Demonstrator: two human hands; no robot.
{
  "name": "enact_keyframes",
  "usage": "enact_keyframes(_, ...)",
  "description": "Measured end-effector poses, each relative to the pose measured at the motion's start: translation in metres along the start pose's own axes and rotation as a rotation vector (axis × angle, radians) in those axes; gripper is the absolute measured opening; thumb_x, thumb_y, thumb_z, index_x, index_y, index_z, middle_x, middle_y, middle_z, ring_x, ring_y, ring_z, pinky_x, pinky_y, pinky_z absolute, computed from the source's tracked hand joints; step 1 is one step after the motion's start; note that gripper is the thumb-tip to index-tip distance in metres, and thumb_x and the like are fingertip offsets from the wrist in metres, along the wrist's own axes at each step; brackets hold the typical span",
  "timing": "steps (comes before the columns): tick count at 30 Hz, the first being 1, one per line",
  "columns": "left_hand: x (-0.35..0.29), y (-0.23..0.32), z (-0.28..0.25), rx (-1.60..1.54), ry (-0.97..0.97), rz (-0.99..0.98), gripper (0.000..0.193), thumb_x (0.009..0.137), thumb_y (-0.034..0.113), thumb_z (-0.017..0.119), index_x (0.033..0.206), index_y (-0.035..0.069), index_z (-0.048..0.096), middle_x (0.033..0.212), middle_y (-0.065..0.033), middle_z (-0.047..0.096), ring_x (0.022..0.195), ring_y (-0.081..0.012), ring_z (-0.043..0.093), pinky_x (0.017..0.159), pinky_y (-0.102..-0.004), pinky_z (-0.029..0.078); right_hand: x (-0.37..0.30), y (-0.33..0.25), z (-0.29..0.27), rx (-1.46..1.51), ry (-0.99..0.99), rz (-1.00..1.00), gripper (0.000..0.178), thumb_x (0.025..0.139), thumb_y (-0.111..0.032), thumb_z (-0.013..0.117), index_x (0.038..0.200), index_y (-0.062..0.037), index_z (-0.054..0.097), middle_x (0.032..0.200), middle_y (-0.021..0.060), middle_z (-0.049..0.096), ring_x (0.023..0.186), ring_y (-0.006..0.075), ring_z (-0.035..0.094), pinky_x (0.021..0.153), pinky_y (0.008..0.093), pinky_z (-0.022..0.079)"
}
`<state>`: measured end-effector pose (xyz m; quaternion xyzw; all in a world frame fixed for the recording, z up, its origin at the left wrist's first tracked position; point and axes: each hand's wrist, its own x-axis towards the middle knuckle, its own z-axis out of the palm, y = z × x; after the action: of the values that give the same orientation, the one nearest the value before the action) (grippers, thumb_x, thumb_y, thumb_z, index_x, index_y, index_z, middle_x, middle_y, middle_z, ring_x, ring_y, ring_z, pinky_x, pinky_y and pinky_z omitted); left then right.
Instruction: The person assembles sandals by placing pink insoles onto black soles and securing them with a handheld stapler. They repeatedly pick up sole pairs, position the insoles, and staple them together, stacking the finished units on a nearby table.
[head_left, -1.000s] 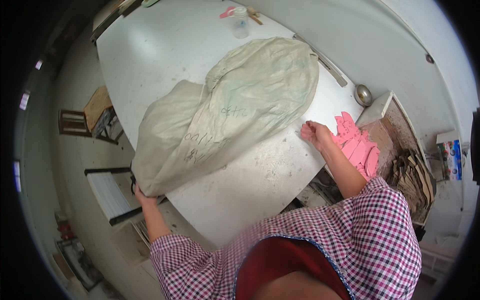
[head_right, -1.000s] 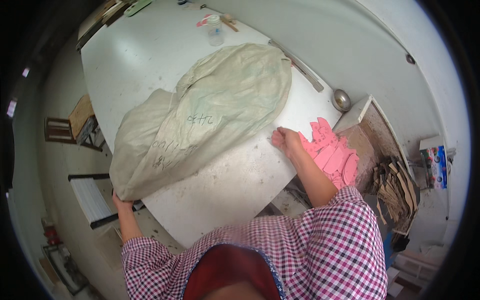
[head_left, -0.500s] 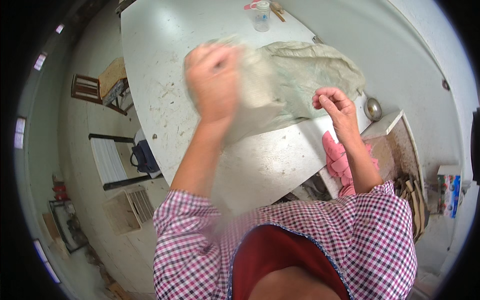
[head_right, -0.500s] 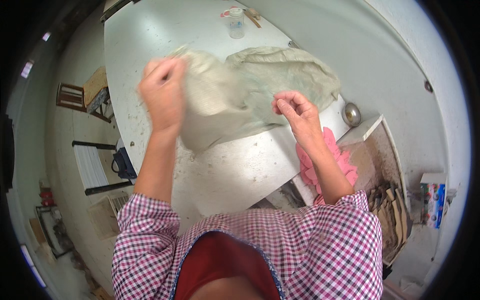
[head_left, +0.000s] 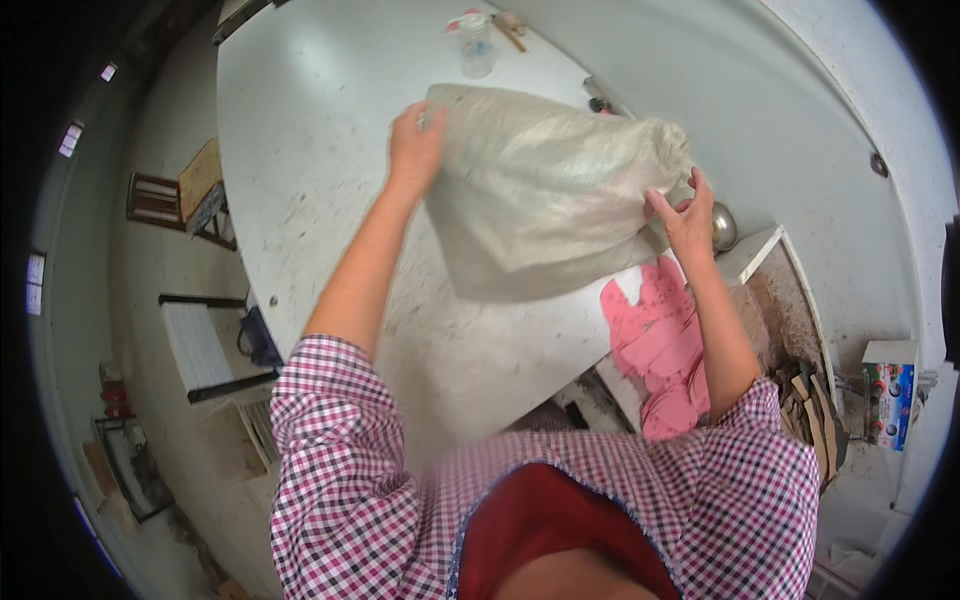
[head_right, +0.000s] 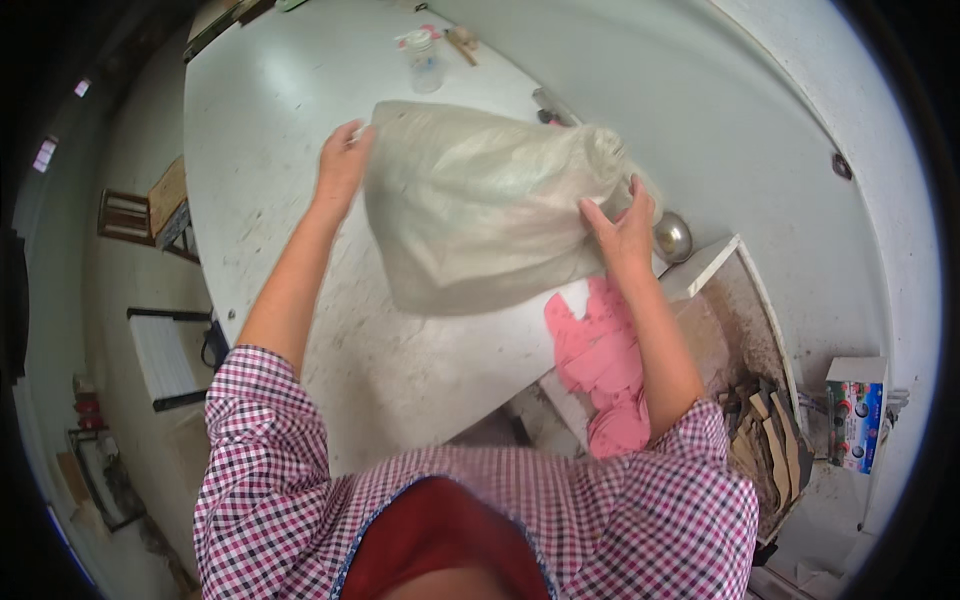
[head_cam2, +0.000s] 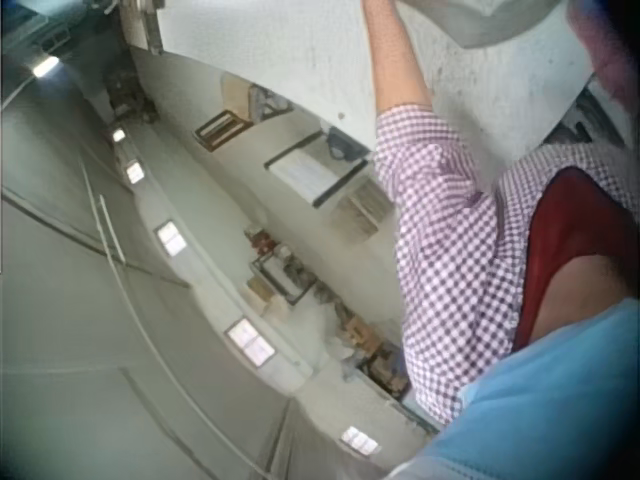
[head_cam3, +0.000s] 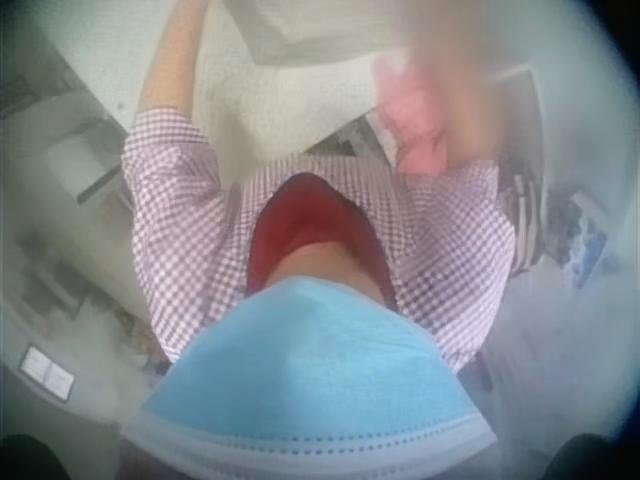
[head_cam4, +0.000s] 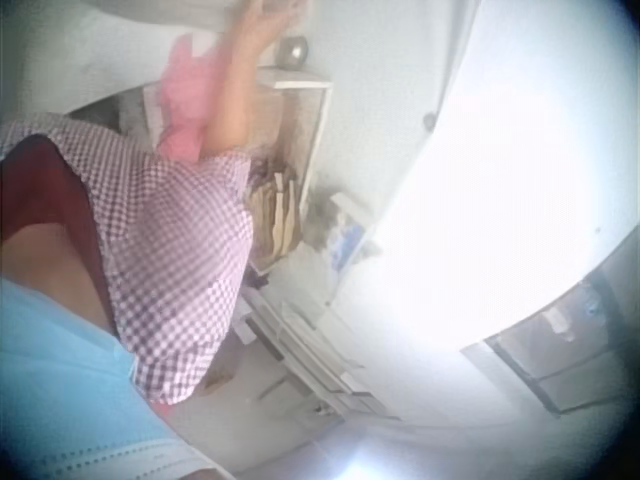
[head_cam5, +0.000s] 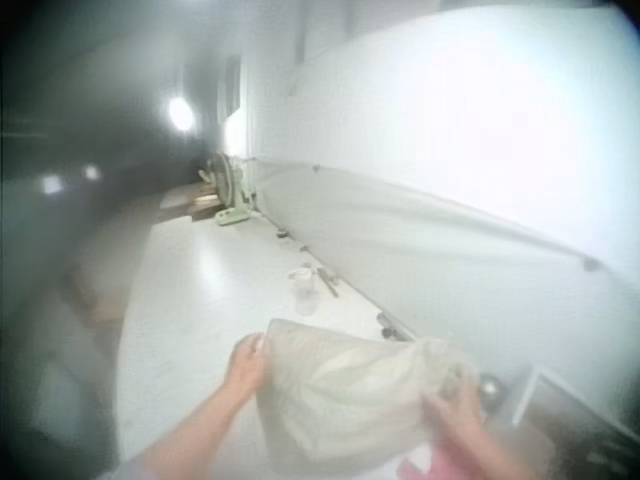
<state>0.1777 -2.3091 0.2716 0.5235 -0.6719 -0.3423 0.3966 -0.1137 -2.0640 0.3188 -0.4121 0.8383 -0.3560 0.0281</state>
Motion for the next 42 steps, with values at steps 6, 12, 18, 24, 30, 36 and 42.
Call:
enact_keyframes(6,0.087,-0.097,0.026,-0.347,-0.025,-0.578,0.095,0.085,0.062,0.054,0.142,-0.009,0.027,0.146,-0.0253,0.033,0.131,-0.0349,0.039,0.107,-0.0426,0.034,0.045,-0.031,0.002,0.149,-0.293,-0.100,0.058,0.081,-0.032,0.071,0.121,0.0061,0.052,0.110,0.0249,0.060,0.098,0.0350,0.059,0.088,0.0387,0.046)
enact_keyframes(12,0.102,-0.097,0.060,-0.775,-0.379,-0.686,0.086,0.085,0.070,0.048,0.139,0.003,0.043,0.142,-0.0180,0.043,0.129,-0.0281,0.043,0.107,-0.0408,0.035,-0.097,0.025,-0.063,0.485,-0.859,0.170,0.029,0.091,-0.010,0.060,0.116,0.0044,0.058,0.098,0.0075,0.066,0.093,0.0135,0.060,0.081,0.0283,0.049)
enact_keyframes(18,0.087,0.009,0.105,-0.610,-0.697,-0.362,0.072,0.085,0.058,0.059,0.130,0.002,0.052,0.122,-0.0144,0.058,0.109,-0.0222,0.058,0.095,-0.0339,0.046,-0.130,0.084,-0.065,0.616,-0.807,0.346,0.020,0.095,-0.009,0.056,0.112,-0.0001,0.063,0.095,-0.0004,0.065,0.086,0.0075,0.058,0.076,0.0248,0.048)
enact_keyframes(24,0.057,0.051,0.089,-0.631,-0.450,-0.312,0.041,0.087,0.032,0.067,0.109,-0.002,0.064,0.099,-0.0101,0.066,0.088,-0.0169,0.062,0.080,-0.0291,0.050,-0.109,0.085,-0.057,0.707,-0.600,0.373,0.022,0.096,-0.015,0.056,0.112,-0.0013,0.064,0.098,-0.0002,0.065,0.090,0.0079,0.057,0.081,0.0248,0.046)
enact_keyframes(30,0.028,0.105,0.047,-0.436,-0.278,-0.133,0.028,0.085,0.021,0.067,0.095,-0.005,0.068,0.090,-0.0088,0.066,0.083,-0.0165,0.059,0.077,-0.0309,0.047,-0.035,0.011,-0.108,0.530,-0.254,0.081,0.032,0.093,-0.023,0.058,0.111,0.0030,0.063,0.097,0.0067,0.067,0.090,0.0130,0.058,0.083,0.0299,0.047)
enact_keyframes(36,0.064,0.168,-0.054,-0.577,0.280,-0.048,0.030,0.074,0.015,0.070,0.087,-0.012,0.065,0.091,-0.0177,0.067,0.083,-0.0255,0.060,0.078,-0.0372,0.049,0.077,-0.068,-0.171,0.434,0.227,-0.139,0.048,0.088,-0.044,0.061,0.087,0.0044,0.063,0.074,0.0036,0.057,0.072,0.0136,0.047,0.067,0.0318,0.042)
enact_keyframes(42,0.054,0.294,-0.171,-0.864,0.394,0.286,0.024,0.085,0.011,0.065,0.100,-0.007,0.065,0.101,-0.0152,0.066,0.094,-0.0248,0.063,0.082,-0.0354,0.052,0.157,-0.138,-0.309,0.724,0.501,-0.423,0.060,0.091,-0.043,0.051,0.122,0.0088,0.051,0.114,0.0227,0.057,0.097,0.0295,0.060,0.084,0.0427,0.050)
